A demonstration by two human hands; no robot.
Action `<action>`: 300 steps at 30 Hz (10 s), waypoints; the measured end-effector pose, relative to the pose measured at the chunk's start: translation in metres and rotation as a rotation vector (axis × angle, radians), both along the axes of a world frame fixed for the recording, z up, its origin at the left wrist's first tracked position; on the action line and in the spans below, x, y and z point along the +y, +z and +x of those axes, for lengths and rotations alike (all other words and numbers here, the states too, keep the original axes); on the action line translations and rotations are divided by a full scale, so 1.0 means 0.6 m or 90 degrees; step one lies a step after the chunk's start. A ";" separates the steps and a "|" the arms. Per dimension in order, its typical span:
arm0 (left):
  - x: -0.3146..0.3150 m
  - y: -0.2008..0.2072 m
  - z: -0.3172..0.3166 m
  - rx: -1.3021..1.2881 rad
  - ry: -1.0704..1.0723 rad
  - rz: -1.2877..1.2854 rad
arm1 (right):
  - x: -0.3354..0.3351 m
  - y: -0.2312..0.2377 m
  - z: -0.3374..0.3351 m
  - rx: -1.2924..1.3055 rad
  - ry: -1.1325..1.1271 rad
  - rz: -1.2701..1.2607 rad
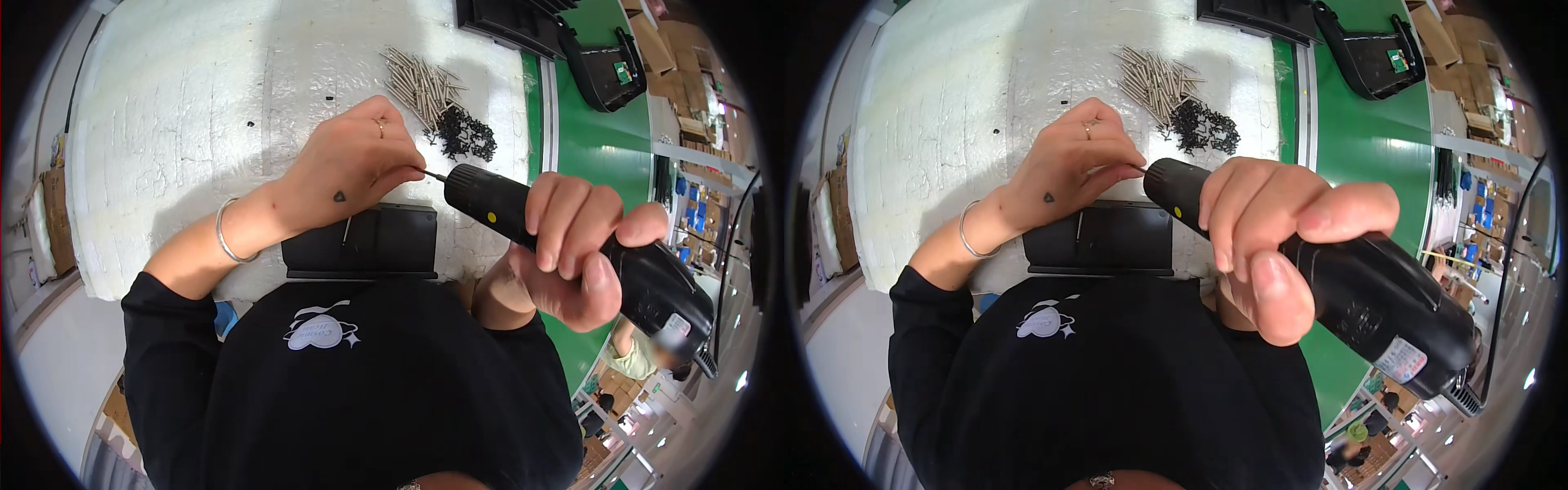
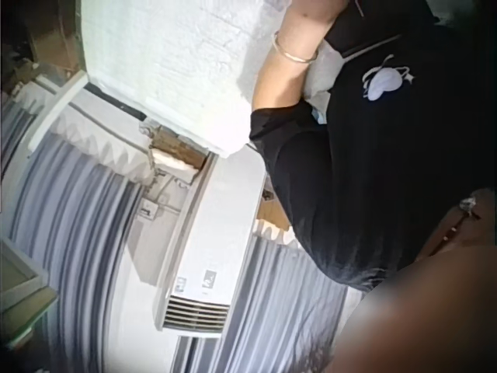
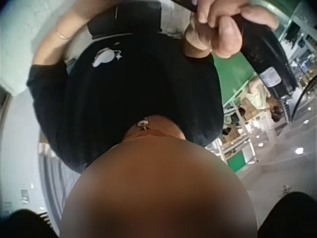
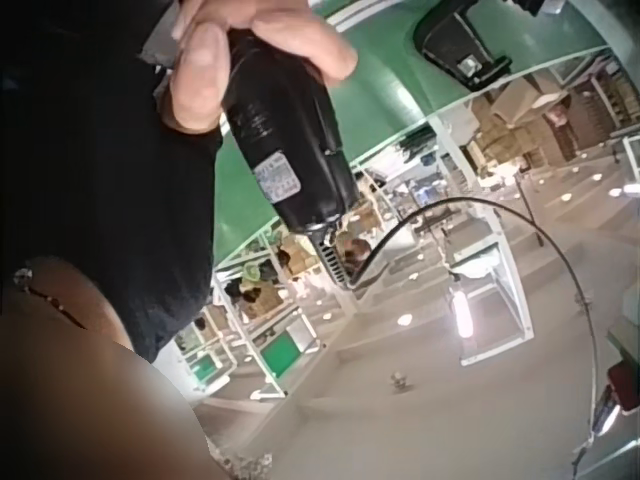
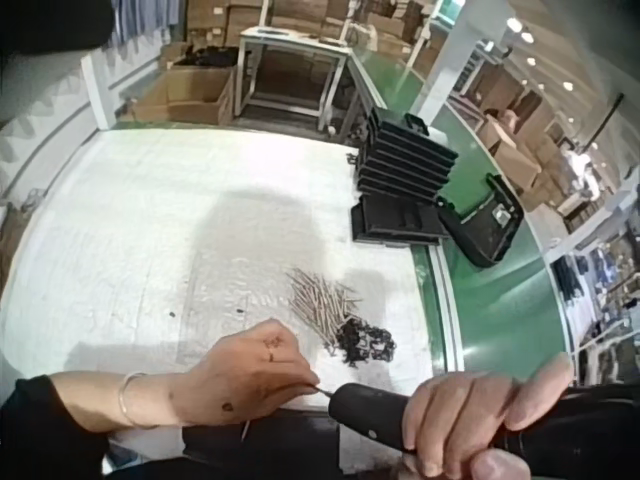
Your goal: Using an electric screwdriver and manual dexterity to assemble plastic housing components with pins and screws.
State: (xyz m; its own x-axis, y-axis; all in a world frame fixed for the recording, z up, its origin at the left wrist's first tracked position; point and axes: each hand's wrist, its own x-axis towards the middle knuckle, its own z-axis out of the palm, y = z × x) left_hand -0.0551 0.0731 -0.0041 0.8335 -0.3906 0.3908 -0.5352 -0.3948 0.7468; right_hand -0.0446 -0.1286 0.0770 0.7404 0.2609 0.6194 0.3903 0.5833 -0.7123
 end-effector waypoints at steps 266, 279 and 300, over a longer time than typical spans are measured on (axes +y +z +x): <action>0.046 0.006 -0.131 -0.017 0.200 0.075 | 0.042 -0.027 -0.051 0.008 0.069 -0.130; 0.045 0.000 -0.135 -0.004 0.184 0.049 | 0.049 -0.022 -0.053 0.008 0.065 -0.156; 0.043 -0.009 -0.137 -0.036 0.193 0.036 | 0.063 -0.026 -0.056 -0.041 0.100 -0.188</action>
